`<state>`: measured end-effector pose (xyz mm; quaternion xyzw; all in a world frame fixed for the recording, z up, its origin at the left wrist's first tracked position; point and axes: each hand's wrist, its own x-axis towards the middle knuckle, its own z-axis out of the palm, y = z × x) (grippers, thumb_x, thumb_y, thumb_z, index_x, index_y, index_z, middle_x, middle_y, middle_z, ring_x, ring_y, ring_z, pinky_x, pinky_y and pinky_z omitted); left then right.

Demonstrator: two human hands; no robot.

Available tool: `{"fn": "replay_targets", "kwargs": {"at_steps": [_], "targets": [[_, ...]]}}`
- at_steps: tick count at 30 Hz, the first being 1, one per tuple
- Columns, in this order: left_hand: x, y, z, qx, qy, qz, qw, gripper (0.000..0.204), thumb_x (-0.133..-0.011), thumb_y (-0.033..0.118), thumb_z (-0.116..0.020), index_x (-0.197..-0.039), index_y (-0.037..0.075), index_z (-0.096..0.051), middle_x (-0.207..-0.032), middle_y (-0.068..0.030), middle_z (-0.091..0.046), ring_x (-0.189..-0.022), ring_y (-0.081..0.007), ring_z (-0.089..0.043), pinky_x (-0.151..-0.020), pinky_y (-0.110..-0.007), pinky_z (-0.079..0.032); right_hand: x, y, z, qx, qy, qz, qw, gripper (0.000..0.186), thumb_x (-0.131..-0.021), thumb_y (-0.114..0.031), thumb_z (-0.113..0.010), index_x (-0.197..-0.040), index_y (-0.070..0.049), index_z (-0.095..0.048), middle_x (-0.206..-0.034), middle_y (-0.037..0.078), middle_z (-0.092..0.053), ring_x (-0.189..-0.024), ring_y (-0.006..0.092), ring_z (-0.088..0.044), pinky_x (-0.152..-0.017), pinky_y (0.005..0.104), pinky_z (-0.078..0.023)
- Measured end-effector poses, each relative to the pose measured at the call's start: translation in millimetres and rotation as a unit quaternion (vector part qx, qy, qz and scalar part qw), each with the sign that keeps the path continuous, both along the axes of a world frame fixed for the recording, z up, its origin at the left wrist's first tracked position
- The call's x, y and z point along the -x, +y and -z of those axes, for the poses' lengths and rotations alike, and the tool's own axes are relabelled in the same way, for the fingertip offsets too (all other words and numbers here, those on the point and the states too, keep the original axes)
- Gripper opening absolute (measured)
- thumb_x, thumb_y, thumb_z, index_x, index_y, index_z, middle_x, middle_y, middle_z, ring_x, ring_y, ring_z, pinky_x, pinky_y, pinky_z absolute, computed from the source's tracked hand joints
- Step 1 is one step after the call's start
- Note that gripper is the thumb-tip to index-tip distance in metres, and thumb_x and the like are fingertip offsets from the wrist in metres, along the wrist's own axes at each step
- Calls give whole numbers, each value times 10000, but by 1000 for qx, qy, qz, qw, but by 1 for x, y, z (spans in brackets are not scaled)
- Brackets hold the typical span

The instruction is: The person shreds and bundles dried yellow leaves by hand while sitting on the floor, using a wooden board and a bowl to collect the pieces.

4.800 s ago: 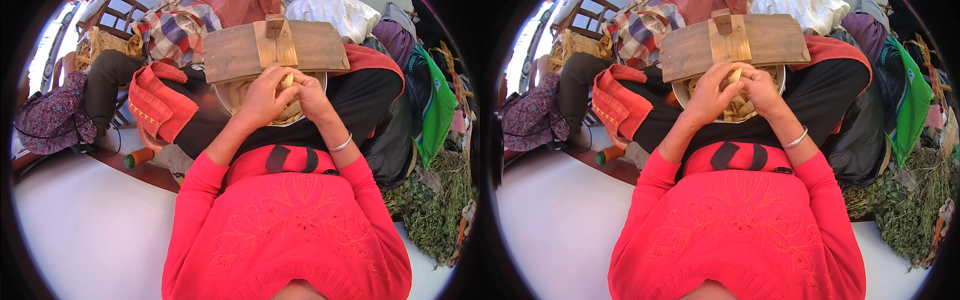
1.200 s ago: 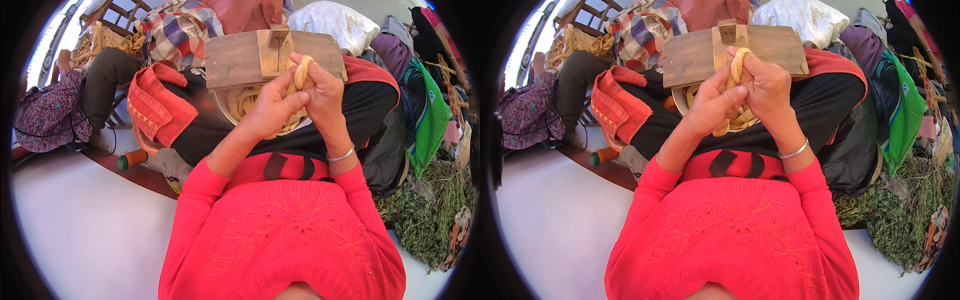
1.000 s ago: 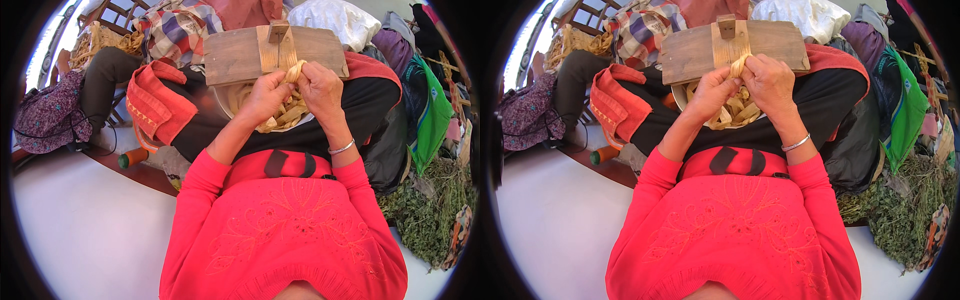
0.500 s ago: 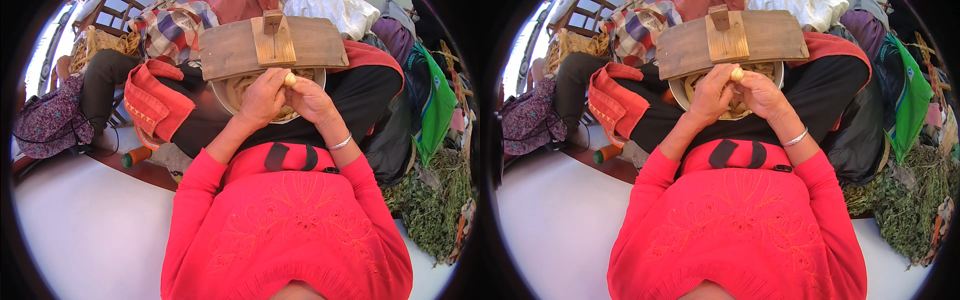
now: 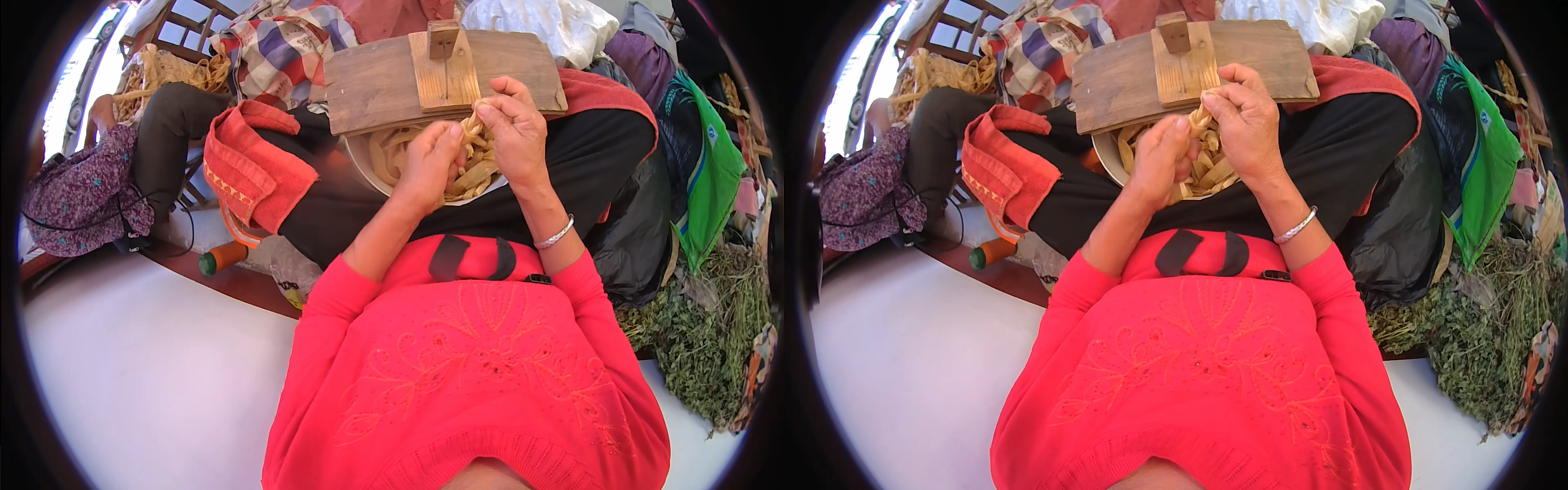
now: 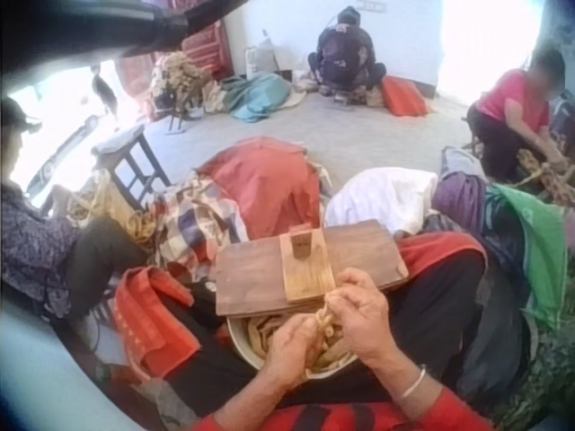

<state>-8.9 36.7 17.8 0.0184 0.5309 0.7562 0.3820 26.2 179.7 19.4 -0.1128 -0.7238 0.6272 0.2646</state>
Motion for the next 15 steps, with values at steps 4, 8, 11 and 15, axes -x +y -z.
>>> {"fn": "replay_targets", "kwargs": {"at_steps": [4,8,11,15], "targets": [[0,-20,9,108,330,11,938,169,-948,156,-523,-921,7,-597,-753,-13,-548,-581,-77,-484,-516,-227,-392,-2,12,15,144,-12,-71,987,148,-873,-51,-600,-986,29,-652,-1157,32,-528,-951,90,-519,-827,213,-417],[12,-24,-4,247,633,-5,734,96,-864,100,-603,-915,19,-609,-809,-105,-620,-707,-279,-618,-622,-332,-480,-4,20,-13,159,-61,-121,978,320,-904,-155,-604,-1172,15,-563,-1069,16,-597,-925,76,-533,-815,203,-430],[17,-21,-8,249,648,4,720,95,-839,103,-626,-895,27,-616,-823,-128,-621,-724,-303,-613,-620,-345,-482,-7,29,-20,-63,-196,-210,956,250,-902,-180,-609,-1063,12,-609,-858,15,-635,-771,85,-548,-692,239,-460],[28,-24,-8,237,543,45,805,122,-856,122,-638,-856,4,-608,-732,-103,-605,-634,-195,-580,-599,-297,-462,-17,36,-28,-181,-250,-261,914,169,-873,-168,-632,-925,-7,-643,-718,44,-626,-668,154,-561,-622,287,-462]]}}
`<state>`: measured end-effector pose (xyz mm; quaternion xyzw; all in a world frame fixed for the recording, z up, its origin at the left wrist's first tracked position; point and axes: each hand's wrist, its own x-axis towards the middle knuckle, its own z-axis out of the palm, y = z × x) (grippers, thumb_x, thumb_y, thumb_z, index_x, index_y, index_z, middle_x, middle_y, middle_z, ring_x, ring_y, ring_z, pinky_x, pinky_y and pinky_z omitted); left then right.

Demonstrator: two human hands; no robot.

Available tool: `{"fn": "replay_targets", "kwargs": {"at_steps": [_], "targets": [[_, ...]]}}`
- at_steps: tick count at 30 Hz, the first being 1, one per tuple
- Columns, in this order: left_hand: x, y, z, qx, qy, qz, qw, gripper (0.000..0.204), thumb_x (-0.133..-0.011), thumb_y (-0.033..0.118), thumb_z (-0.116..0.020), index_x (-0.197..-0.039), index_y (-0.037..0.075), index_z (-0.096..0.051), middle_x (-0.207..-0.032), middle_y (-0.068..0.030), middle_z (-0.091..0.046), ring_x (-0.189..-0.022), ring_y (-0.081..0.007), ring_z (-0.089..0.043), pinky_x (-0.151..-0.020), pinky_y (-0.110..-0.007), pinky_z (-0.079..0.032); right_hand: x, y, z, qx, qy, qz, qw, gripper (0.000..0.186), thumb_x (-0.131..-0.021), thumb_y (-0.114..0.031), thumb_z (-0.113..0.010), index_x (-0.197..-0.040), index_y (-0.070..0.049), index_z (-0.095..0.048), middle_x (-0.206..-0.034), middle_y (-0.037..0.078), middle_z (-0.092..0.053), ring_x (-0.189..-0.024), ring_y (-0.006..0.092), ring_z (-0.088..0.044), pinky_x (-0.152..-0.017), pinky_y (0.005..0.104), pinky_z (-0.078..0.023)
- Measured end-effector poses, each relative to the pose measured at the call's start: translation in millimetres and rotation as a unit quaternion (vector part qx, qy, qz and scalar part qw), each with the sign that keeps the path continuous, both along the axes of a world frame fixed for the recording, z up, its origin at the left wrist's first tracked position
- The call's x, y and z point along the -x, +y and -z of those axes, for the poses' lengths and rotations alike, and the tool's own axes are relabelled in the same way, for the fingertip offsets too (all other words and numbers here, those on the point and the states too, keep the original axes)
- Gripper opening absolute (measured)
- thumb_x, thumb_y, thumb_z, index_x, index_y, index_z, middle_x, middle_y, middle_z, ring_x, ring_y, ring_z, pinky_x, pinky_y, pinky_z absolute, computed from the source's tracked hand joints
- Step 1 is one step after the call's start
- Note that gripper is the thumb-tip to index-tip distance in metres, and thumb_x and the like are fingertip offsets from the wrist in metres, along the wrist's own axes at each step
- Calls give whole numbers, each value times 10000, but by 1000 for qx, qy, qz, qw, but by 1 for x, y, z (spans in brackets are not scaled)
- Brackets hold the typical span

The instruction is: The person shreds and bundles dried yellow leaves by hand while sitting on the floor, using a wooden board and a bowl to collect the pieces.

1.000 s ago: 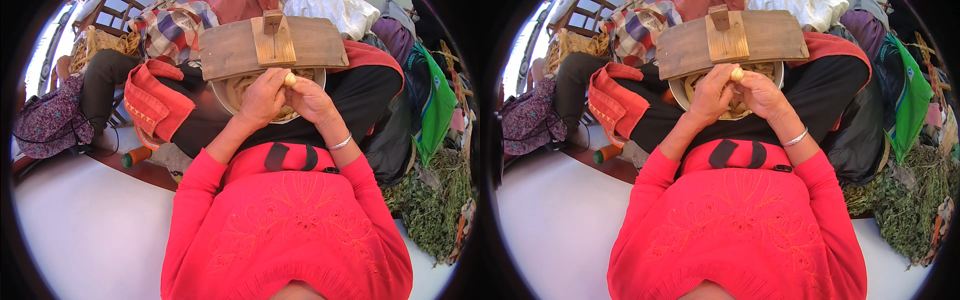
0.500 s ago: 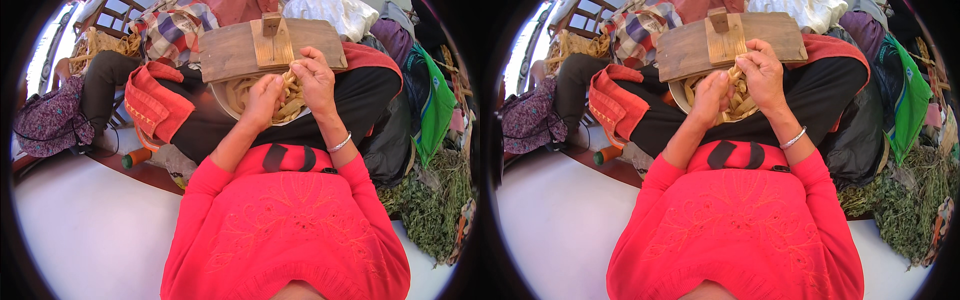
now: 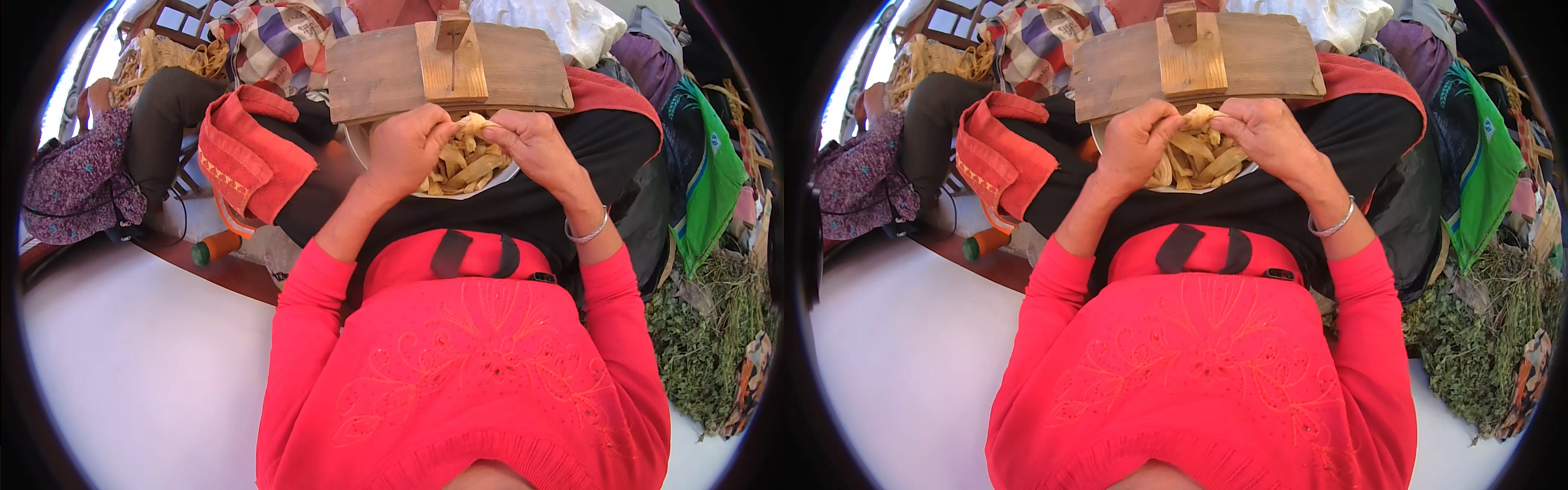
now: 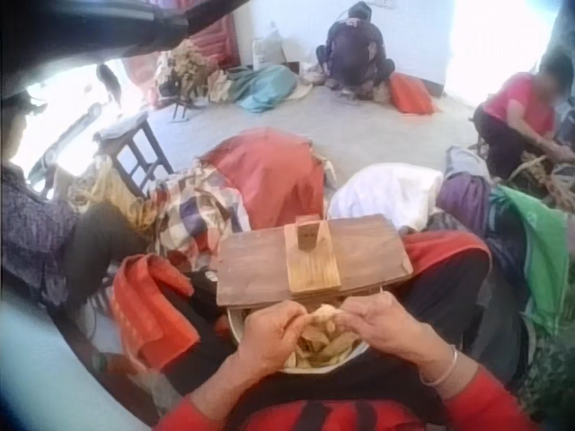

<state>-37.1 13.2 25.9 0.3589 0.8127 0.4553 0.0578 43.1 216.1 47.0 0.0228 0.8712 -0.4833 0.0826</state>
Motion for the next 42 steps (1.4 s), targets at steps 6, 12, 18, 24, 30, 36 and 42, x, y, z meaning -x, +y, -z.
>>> {"fn": "replay_targets", "kwargs": {"at_steps": [6,12,18,24,30,36,42], "targets": [[1,-11,-5,-19,-121,14,992,147,-890,134,-617,-858,-9,-602,-669,-11,-534,-651,-72,-474,-603,-243,-424,-6,16,3,-82,178,15,981,235,-845,-197,-663,-1015,-35,-651,-900,100,-676,-771,228,-629,-699,281,-494],[10,14,3,-102,-225,67,967,172,-898,173,-612,-832,14,-618,-678,-1,-539,-635,-73,-463,-582,-231,-392,23,7,-11,302,-80,43,949,256,-896,-181,-620,-1059,15,-616,-962,82,-658,-832,159,-650,-731,258,-533],[34,11,13,-102,-380,87,915,139,-906,164,-603,-898,29,-635,-718,49,-532,-655,-32,-450,-569,-186,-360,35,16,8,411,-135,61,900,127,-894,-120,-617,-940,-2,-631,-787,44,-637,-673,105,-629,-618,240,-544],[63,6,10,-111,-313,52,942,132,-905,154,-588,-961,39,-623,-746,45,-545,-645,-29,-455,-554,-170,-345,57,13,6,279,-6,122,952,107,-902,-109,-594,-931,-16,-638,-735,9,-613,-656,73,-581,-602,216,-499],[82,14,13,-90,-286,29,954,121,-886,134,-597,-958,38,-615,-754,35,-560,-665,-34,-468,-577,-180,-367,75,16,25,193,64,132,970,100,-890,-112,-602,-900,-24,-650,-716,-12,-602,-642,48,-553,-592,199,-469],[92,28,38,-58,-177,8,982,83,-872,89,-576,-891,16,-611,-736,16,-571,-679,-43,-483,-590,-211,-393,81,10,48,29,153,131,979,93,-815,-81,-607,-859,-8,-645,-707,86,-630,-647,197,-592,-614,306,-473],[82,12,37,-14,-128,-64,990,124,-858,112,-581,-850,-10,-606,-736,-70,-623,-674,-115,-554,-616,-286,-448,55,0,33,-226,333,64,913,99,-814,-140,-614,-863,-59,-642,-973,99,-633,-889,301,-586,-738,399,-461]]}}
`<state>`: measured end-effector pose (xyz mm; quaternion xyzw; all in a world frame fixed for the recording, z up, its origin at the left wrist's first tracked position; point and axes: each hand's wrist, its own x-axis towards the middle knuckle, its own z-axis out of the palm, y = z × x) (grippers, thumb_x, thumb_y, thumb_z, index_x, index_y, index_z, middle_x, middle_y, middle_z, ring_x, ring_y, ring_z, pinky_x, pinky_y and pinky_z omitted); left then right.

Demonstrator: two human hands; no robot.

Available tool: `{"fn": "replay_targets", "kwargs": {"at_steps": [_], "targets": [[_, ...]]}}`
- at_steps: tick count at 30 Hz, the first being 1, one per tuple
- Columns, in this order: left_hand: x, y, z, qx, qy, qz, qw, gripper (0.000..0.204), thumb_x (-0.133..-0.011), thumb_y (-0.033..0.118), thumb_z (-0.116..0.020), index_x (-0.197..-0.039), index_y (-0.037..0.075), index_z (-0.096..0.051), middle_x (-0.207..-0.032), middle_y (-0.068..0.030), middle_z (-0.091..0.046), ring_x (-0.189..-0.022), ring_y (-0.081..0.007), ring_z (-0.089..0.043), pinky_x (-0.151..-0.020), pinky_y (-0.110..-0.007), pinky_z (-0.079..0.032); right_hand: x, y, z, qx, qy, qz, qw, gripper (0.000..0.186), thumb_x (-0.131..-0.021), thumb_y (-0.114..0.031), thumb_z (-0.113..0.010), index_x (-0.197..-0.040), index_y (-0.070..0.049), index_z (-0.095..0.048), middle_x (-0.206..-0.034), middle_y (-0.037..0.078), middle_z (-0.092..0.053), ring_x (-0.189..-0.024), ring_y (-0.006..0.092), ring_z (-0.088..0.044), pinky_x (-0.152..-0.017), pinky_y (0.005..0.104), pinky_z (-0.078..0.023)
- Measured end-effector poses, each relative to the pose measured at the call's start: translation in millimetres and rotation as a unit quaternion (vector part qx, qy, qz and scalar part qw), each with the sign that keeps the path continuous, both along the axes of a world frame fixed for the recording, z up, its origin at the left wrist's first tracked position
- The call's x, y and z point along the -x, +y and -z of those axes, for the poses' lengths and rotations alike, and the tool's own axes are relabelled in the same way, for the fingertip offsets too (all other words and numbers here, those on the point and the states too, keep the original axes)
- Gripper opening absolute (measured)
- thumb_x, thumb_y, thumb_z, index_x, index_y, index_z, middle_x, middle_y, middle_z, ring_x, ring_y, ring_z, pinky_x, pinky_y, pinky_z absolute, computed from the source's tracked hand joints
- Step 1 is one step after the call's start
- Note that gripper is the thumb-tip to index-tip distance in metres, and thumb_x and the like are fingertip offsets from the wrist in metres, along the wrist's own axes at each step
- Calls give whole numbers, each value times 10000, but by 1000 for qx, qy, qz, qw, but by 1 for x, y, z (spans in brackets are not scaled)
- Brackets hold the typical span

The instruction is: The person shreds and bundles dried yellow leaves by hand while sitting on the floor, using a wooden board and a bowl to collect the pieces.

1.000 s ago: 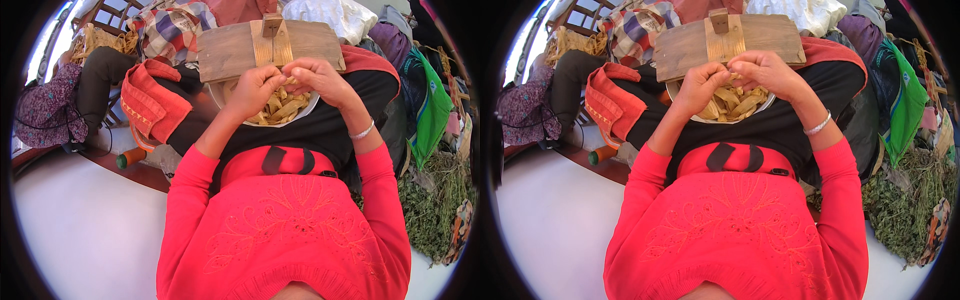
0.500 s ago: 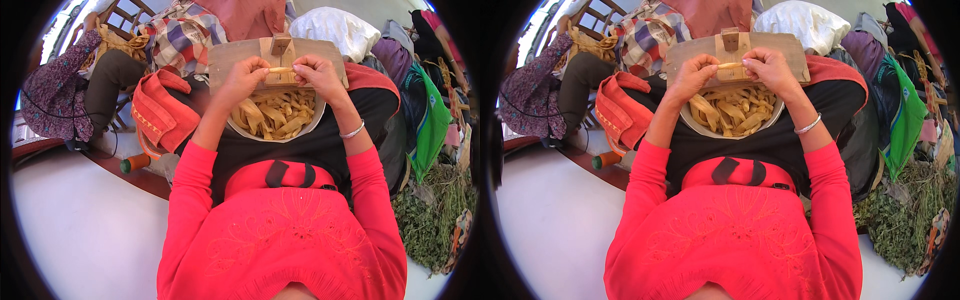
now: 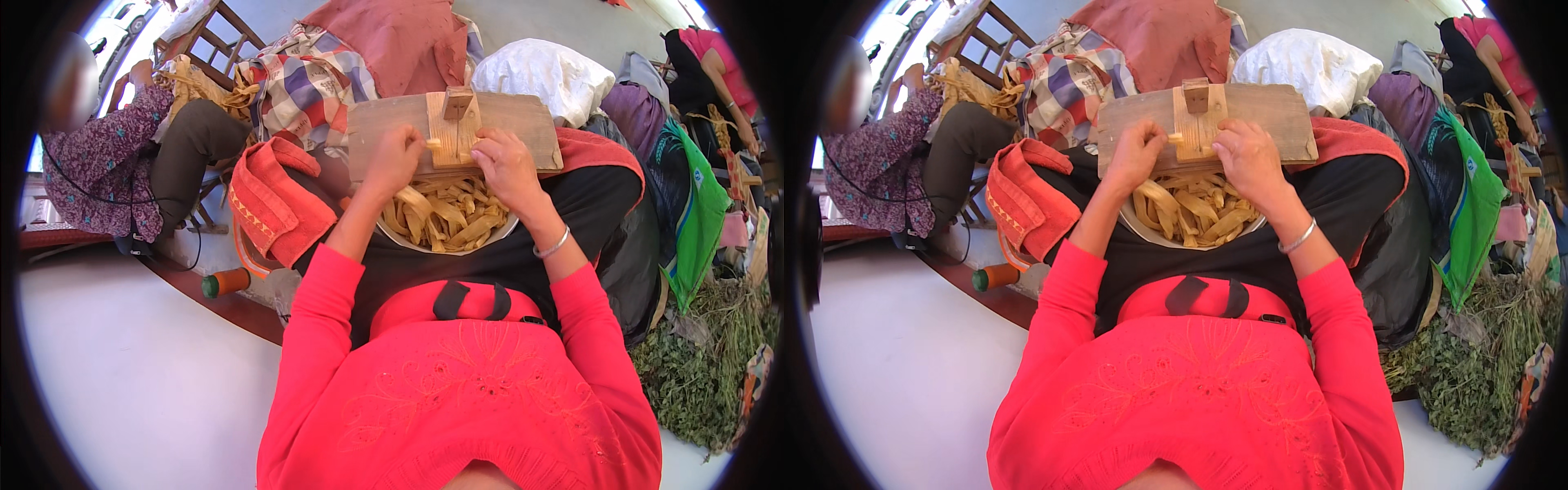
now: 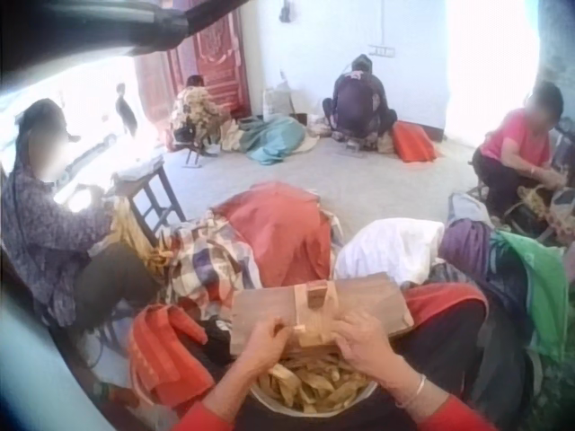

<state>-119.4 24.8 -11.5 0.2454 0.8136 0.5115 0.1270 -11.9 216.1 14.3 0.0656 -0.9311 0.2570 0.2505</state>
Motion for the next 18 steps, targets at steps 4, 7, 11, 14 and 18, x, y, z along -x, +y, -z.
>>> {"fn": "replay_targets", "kwargs": {"at_steps": [4,7,11,14,18], "targets": [[-48,14,-7,-201,-234,54,950,147,-908,152,-558,-967,19,-581,-701,-67,-598,-585,-127,-533,-565,-286,-464,-12,-41,-31,0,91,10,996,90,-818,-169,-628,-792,-83,-620,-870,95,-640,-816,307,-597,-658,410,-451],[-81,23,-28,-312,-443,104,834,225,-945,206,-530,-1091,34,-534,-696,-17,-528,-548,-100,-474,-539,-243,-442,-16,-36,-32,21,-14,62,998,172,-825,-189,-639,-703,-90,-568,-677,118,-604,-662,329,-599,-561,424,-443],[-93,5,-54,-280,-581,166,746,281,-966,227,-491,-1178,42,-498,-670,-1,-480,-539,-89,-453,-528,-233,-450,-19,-4,-39,55,8,57,997,272,-842,-210,-647,-647,-73,-516,-564,154,-535,-543,357,-562,-467,437,-421],[-74,-21,-79,-101,-316,218,918,231,-963,203,-486,-1044,14,-592,-660,-10,-514,-532,-82,-476,-531,-271,-450,-43,9,-55,39,-68,16,997,231,-852,-186,-631,-676,-61,-550,-556,161,-524,-538,340,-570,-456,422,-424],[-80,-35,-160,-42,48,265,962,228,-928,202,-526,-904,11,-648,-701,-78,-598,-563,-174,-567,-524,-320,-437,-86,-23,-111,111,-174,-268,941,126,-837,-114,-633,-729,-57,-603,-571,113,-548,-483,279,-558,-440,376,-434]]}}
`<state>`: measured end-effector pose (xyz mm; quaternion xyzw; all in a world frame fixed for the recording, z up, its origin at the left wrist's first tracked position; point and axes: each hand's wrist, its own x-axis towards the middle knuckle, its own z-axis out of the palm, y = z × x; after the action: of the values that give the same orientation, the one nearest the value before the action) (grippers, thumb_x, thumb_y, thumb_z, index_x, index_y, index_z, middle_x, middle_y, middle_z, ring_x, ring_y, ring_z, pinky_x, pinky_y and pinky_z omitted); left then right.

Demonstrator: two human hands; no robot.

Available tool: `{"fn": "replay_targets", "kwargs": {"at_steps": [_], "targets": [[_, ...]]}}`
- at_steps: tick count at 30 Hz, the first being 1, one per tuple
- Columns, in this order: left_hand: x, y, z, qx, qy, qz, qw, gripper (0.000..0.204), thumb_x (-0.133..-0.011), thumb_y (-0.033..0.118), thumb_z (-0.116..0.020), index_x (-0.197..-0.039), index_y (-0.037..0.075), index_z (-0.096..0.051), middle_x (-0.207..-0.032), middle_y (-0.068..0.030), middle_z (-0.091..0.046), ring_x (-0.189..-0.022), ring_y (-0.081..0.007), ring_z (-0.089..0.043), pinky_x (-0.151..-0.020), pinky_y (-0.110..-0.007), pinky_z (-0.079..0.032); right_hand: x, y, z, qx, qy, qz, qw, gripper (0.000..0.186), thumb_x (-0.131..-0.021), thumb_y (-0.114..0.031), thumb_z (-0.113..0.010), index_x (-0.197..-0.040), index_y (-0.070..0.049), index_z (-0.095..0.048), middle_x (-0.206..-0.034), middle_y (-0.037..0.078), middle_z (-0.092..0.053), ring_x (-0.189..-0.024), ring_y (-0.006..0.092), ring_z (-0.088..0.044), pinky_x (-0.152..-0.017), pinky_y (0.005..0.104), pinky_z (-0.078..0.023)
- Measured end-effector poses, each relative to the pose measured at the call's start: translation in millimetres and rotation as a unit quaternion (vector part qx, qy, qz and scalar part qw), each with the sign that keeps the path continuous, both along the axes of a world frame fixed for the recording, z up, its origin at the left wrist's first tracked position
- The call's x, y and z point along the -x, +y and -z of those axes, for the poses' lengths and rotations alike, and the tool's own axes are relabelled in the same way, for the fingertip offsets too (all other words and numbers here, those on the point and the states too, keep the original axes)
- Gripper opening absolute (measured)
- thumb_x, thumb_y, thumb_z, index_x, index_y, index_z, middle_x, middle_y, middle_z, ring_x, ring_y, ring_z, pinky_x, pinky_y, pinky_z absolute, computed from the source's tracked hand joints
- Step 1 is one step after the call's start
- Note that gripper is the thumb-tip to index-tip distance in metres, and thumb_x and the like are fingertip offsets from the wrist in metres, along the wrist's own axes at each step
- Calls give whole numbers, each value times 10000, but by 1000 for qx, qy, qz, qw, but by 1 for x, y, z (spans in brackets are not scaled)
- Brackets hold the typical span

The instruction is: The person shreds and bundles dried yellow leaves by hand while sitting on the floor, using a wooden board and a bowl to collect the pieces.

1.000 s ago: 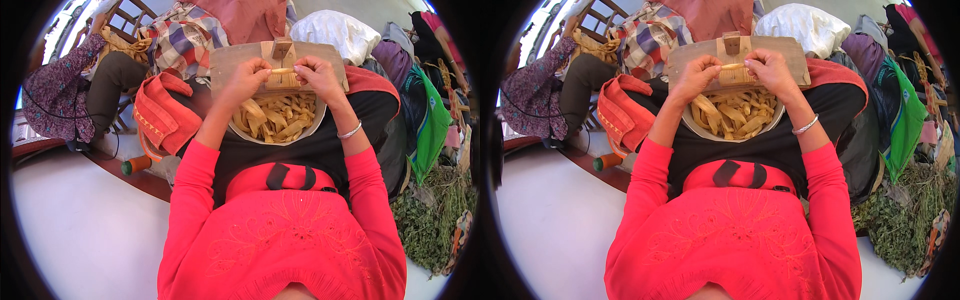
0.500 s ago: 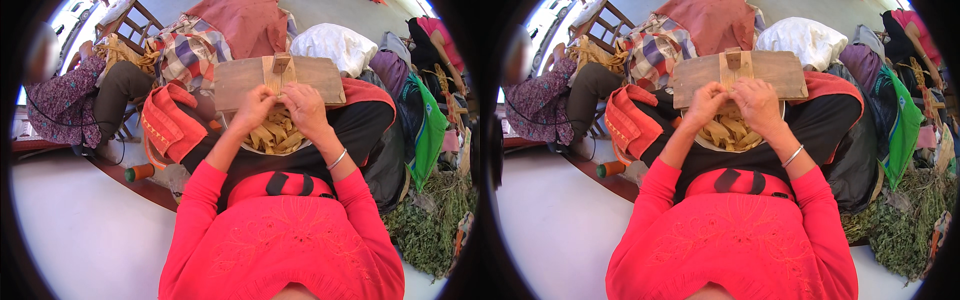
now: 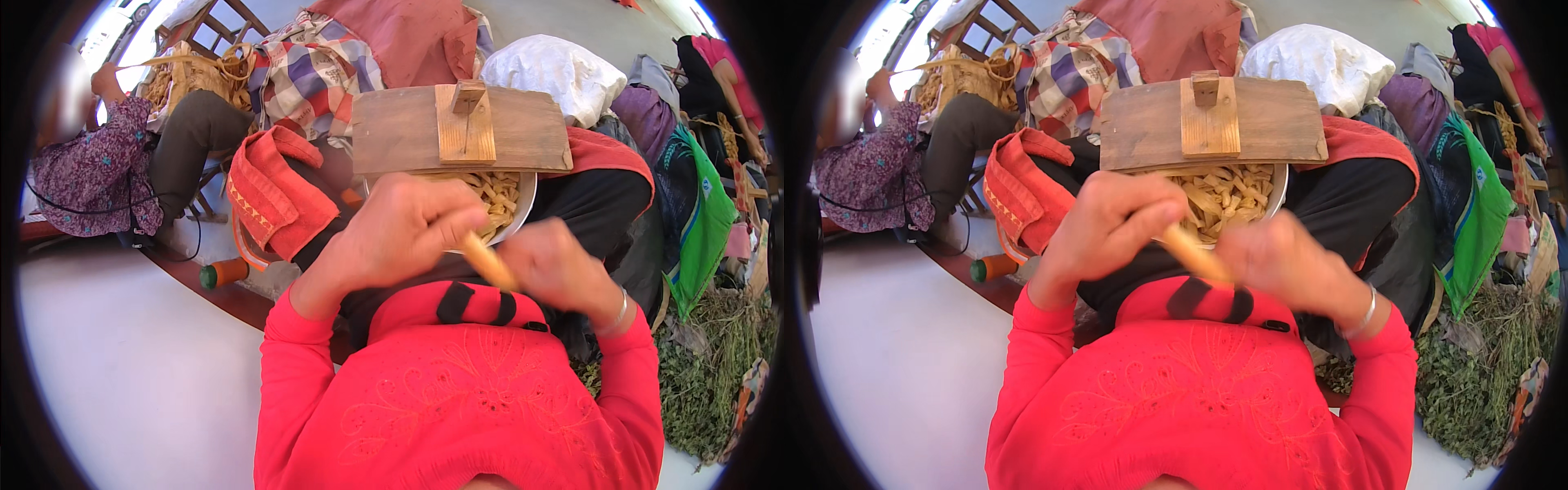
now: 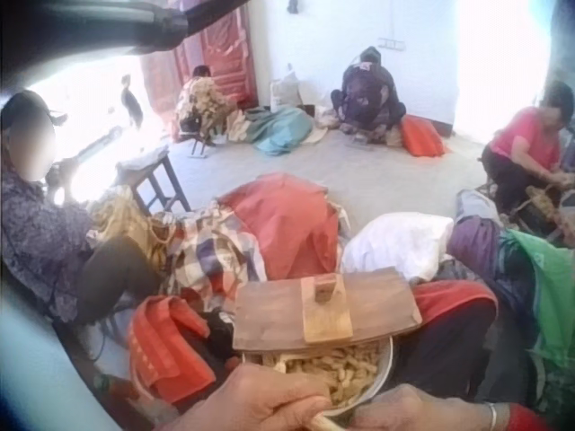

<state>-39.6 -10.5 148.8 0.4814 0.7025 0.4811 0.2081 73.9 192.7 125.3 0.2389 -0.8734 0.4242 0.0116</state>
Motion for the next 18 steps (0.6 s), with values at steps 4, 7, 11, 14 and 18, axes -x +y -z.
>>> {"fn": "replay_targets", "kwargs": {"at_steps": [4,7,11,14,18], "targets": [[-23,1,-37,-182,6,151,972,228,-906,186,-519,-927,-12,-631,-746,-119,-623,-613,-282,-605,-565,-336,-468,-16,-25,-50,312,-27,-246,917,124,-810,-101,-679,-903,-19,-669,-717,92,-654,-571,232,-623,-494,320,-483],[-27,16,-13,-215,-135,70,965,240,-900,137,-499,-1067,-11,-588,-777,-87,-620,-633,-208,-600,-580,-293,-454,0,-23,-45,374,-33,-23,927,175,-842,-68,-616,-1000,-18,-671,-744,80,-662,-635,142,-608,-552,270,-480],[-25,42,44,-154,-360,-53,919,340,-921,132,-530,-1246,38,-488,-745,14,-515,-630,-68,-480,-551,-224,-399,49,-22,28,173,79,325,926,277,-874,-21,-524,-1098,-82,-676,-739,122,-650,-622,115,-619,-576,243,-466],[-14,53,87,-151,-520,-110,834,291,-931,116,-537,-1216,65,-512,-666,52,-447,-495,-6,-334,-425,-158,-255,63,-15,59,-12,164,351,922,242,-847,-102,-580,-1057,-154,-690,-685,119,-619,-598,283,-608,-541,345,-466],[-2,55,122,-112,-612,-70,780,123,-921,122,-552,-1026,59,-563,-653,38,-446,-501,-42,-378,-429,-204,-310,67,-4,82,-90,185,366,908,152,-820,-205,-623,-949,-161,-690,-612,89,-574,-590,304,-580,-512,391,-436]]}}
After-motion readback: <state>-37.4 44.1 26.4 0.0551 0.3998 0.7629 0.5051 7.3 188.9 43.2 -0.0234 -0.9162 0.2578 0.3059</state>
